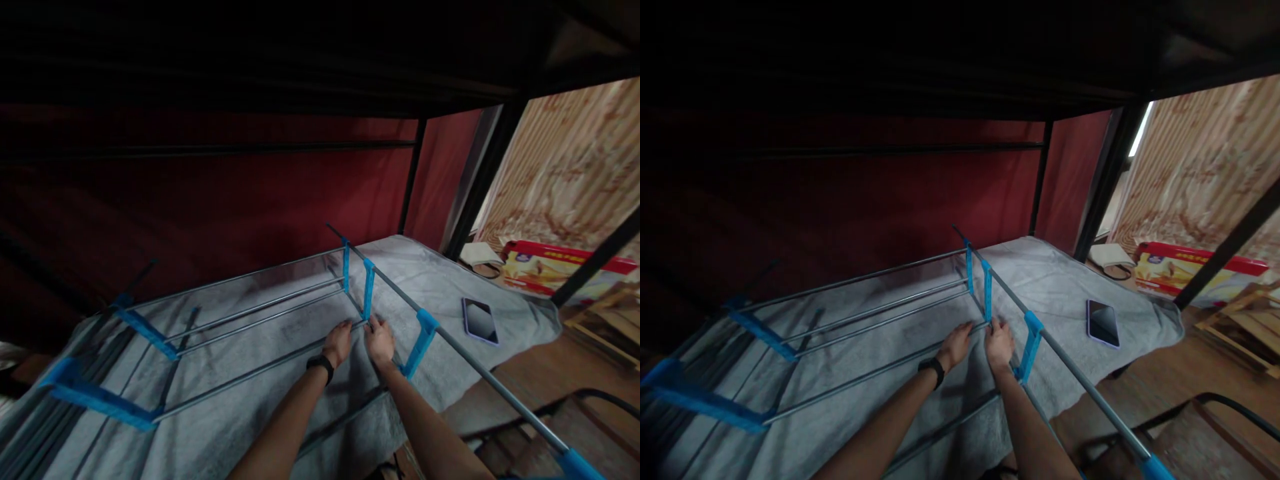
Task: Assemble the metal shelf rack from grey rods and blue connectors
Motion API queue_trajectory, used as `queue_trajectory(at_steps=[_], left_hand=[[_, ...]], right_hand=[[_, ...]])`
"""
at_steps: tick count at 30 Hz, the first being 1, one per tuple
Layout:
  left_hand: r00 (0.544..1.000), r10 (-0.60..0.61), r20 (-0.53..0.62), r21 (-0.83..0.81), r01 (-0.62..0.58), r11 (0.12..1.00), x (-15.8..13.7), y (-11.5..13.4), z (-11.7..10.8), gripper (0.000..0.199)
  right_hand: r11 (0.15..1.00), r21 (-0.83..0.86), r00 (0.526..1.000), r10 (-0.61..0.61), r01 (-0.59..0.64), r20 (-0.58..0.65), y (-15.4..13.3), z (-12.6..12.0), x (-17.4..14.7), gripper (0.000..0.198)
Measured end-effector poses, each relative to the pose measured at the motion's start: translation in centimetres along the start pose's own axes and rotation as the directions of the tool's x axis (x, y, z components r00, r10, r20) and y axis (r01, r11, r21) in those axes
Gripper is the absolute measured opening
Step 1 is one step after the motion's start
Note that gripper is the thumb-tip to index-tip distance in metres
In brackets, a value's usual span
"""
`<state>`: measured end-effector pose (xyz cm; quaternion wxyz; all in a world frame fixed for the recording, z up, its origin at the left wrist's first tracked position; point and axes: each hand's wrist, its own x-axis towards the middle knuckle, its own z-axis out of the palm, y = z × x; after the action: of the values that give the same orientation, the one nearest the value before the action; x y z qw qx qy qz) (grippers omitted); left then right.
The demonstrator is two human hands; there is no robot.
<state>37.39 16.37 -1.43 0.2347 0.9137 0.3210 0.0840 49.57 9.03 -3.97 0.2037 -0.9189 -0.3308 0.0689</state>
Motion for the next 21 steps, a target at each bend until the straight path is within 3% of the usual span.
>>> queue_trajectory(at_steps=[6, 10, 21], left_hand=[[1.000, 0.011, -0.014, 0.040, -0.010, 0.999, 2.3, 1.1, 0.6, 0.046], [0.997, 0.071, 0.022, 0.025, -0.072, 0.997, 2.4, 0.8, 0.3, 0.048], [0.998, 0.013, 0.061, 0.146, -0.022, 0.989, 2.4, 1.2, -0.2, 0.045]], right_hand=[[1.000, -0.014, 1.000, 0.014, -0.013, 0.019, -0.2, -0.1, 0.1, 0.044], [1.000, 0.002, 0.999, 0.030, -0.030, 0.030, -0.4, -0.2, 0.2, 0.043], [0.999, 0.004, 0.998, 0.036, -0.036, 0.049, -0.6, -0.6, 0.5, 0.046]])
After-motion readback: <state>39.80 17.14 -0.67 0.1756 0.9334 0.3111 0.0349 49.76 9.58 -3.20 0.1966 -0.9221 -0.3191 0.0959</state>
